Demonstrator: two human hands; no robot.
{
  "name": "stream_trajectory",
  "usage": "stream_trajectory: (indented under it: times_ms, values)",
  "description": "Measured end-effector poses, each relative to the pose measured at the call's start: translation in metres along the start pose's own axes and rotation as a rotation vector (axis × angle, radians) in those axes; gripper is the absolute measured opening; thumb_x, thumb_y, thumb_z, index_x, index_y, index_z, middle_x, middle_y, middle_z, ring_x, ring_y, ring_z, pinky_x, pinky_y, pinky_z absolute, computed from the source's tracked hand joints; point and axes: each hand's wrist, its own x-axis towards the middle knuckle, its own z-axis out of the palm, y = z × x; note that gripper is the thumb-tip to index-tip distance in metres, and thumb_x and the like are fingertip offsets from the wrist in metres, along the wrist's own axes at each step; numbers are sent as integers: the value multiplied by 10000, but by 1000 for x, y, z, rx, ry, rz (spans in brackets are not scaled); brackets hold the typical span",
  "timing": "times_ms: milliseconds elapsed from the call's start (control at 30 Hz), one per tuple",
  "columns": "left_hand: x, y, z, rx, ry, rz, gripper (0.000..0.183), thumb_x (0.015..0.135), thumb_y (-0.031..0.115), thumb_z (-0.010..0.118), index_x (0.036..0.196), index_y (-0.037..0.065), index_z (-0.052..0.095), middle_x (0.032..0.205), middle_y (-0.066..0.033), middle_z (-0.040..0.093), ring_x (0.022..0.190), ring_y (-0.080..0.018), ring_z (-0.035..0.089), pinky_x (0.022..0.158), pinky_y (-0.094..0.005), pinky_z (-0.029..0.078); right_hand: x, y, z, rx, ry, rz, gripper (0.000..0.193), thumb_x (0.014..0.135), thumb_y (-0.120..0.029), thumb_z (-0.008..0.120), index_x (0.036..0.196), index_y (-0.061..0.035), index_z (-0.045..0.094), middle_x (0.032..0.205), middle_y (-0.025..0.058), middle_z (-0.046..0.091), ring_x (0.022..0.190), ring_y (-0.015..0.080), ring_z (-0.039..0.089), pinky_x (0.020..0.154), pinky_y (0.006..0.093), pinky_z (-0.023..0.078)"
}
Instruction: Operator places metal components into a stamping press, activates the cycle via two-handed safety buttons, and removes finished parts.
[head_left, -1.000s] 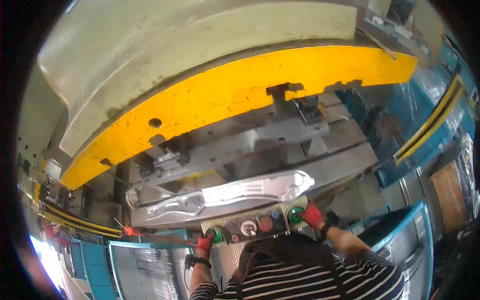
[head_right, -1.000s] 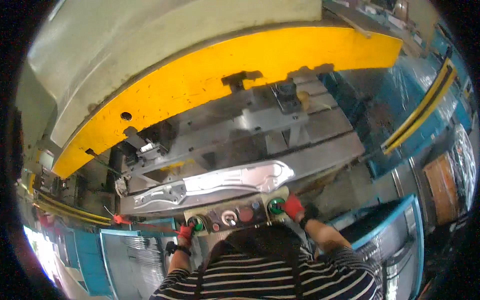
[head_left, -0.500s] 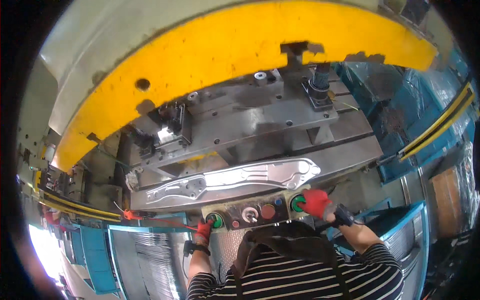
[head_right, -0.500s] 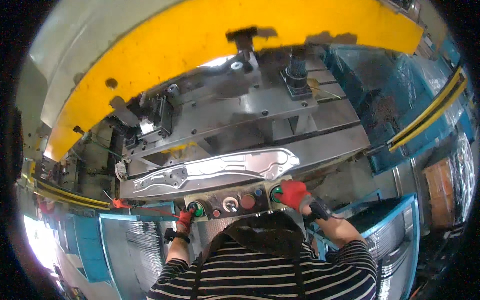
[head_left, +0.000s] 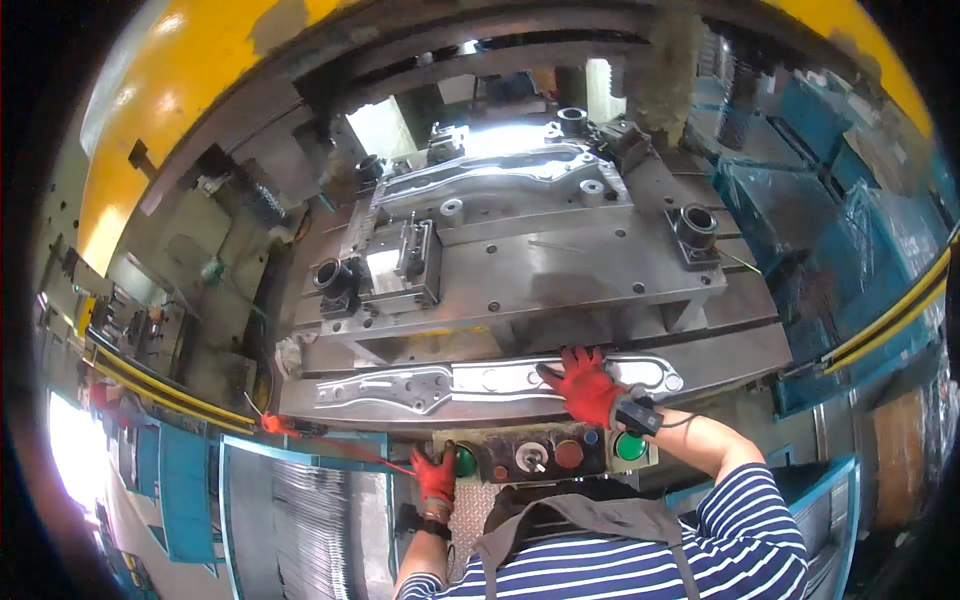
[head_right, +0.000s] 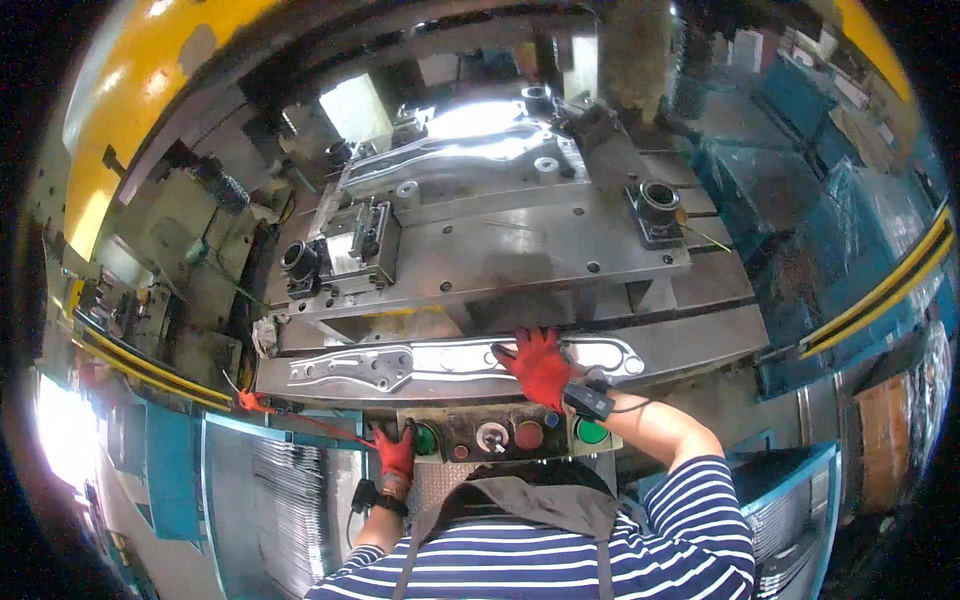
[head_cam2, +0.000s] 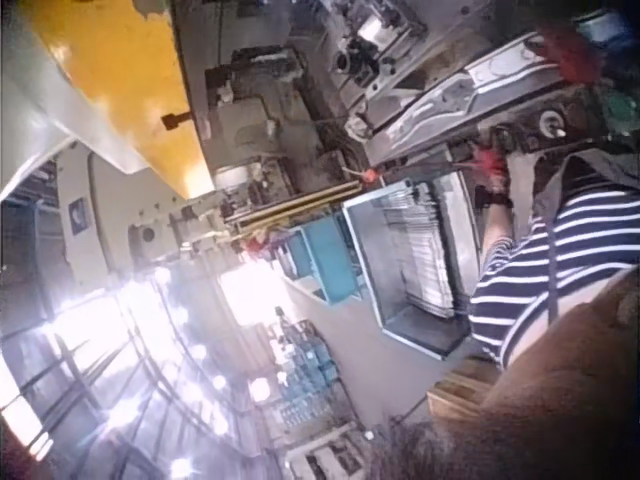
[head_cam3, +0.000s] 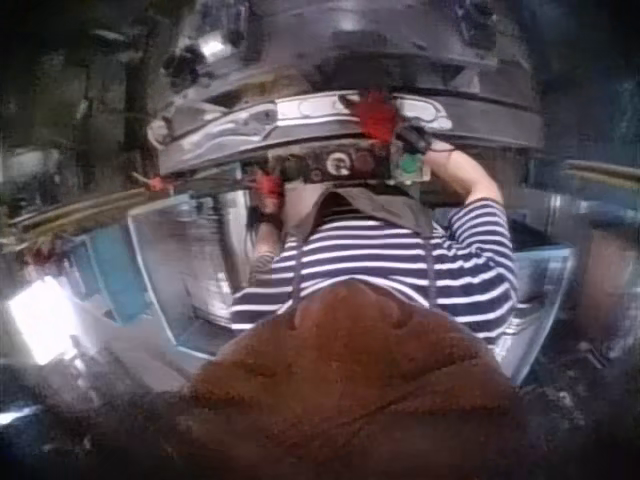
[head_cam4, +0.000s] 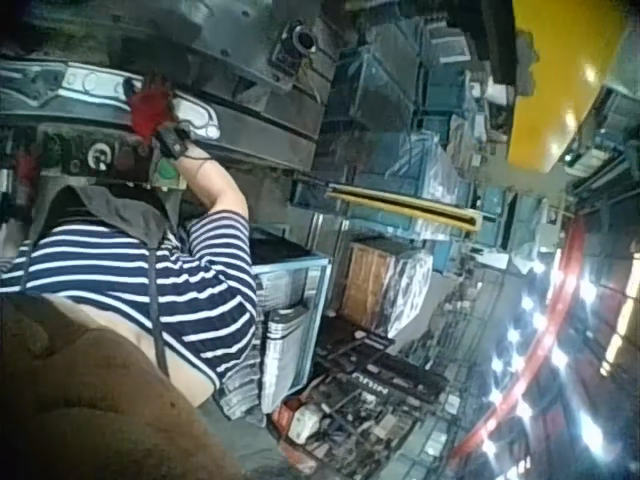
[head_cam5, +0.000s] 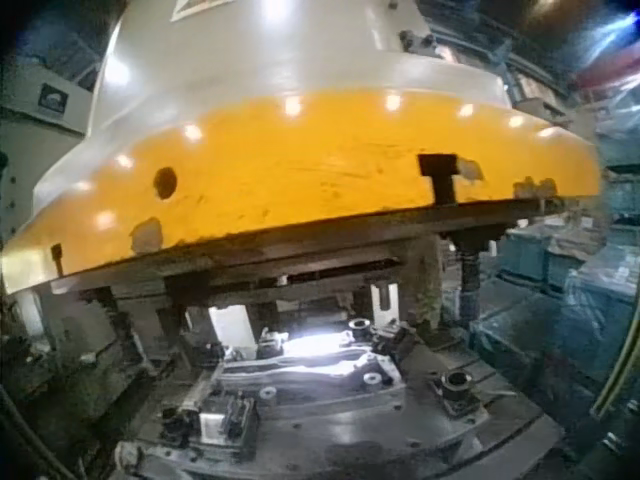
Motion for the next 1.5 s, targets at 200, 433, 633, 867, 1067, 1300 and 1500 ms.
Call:
stream_trajectory:
  times_ms: [200,433,633,867,1067,1300,1500]
  values:
    - [-34,149,-25,-219,-97,824,893,669,220,798,1408,-29,363,1392,-247,426,1317,-412,377,1110,-463,287,-29,12,-88,254,95,158,717,684,-326,763,1346,-199,521,1264,305,453,1150,453,451,951,585,358]
    - [-62,321,-2,-617,-791,1139,1192,637,345,849,1471,-76,108,1526,-287,144,1431,-437,126,1177,-458,135,-9,122,-133,1402,322,452,385,899,-281,626,1217,-69,584,902,-5,632,802,123,614,743,274,517]
    - [-71,420,34,-745,-877,782,1226,619,261,837,1476,-75,27,1501,-315,144,1420,-433,142,1173,-398,166,43,181,-131,2373,255,519,336,931,-354,571,1143,-104,643,900,-11,670,716,116,633,672,300,542]
    - [-98,398,75,-299,-703,895,1112,676,178,749,1439,-153,12,1482,-408,46,1405,-528,69,1175,-458,158,48,188,-93,1853,361,445,246,952,-199,531,1132,-84,655,777,2,632,616,84,599,552,259,514]
    - [-90,395,57,-234,-666,973,1017,698,204,759,1421,-156,140,1448,-383,220,1385,-480,224,1152,-440,226,47,188,-86,1639,386,298,300,959,-188,497,1193,-55,630,842,-5,630,688,93,600,605,248,507]
    - [120,491,6,438,-66,1196,771,735,389,742,1327,-3,440,1234,-205,554,1170,-336,534,999,-440,420,39,171,-106,1996,296,419,279,957,-212,524,1156,-42,622,815,31,642,659,111,616,599,273,527]
    - [275,518,32,847,-28,1193,391,860,197,564,1223,53,579,1180,-170,627,1093,-331,606,916,-483,486,43,180,-90,1742,509,436,204,937,-191,545,997,-49,679,863,53,670,685,148,645,611,302,541]
